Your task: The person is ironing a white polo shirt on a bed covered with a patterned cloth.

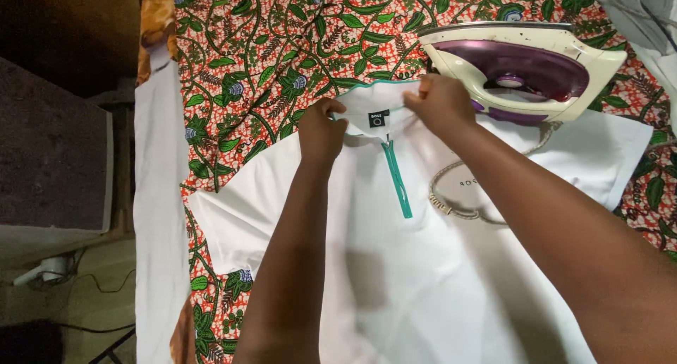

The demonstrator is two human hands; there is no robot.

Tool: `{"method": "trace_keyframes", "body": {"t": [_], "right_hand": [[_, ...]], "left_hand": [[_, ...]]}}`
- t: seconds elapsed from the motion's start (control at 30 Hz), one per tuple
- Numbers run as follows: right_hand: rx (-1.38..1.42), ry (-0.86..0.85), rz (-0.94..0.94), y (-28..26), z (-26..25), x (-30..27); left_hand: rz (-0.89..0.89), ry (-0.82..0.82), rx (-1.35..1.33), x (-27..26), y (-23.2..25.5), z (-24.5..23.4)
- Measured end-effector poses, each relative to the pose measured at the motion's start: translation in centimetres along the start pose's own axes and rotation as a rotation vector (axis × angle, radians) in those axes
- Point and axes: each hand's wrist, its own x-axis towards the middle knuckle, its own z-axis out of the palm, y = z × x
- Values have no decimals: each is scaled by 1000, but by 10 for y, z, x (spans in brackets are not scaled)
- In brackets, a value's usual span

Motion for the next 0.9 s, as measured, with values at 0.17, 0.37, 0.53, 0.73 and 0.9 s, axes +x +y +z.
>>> {"method": "trace_keyframes", "body": {"t": [0.17, 0.37, 0.53, 0.73, 0.9], "right_hand": [[334, -108, 225, 8, -18, -1], [812, -200, 487, 34, -16, 8], [1174, -229, 747, 46, -15, 3], [1639, -213, 954, 68, 12, 8], [1843, -51, 1108, 82, 24, 10]], "left_hand": [[165, 57, -83, -7, -5, -6], [-338, -139, -357, -9, 3, -15], [-531, -217, -876, -4, -20, -10], [-725, -268, -1234, 1, -27, -9], [-826, -157, -1400, 0, -36, 2]]}}
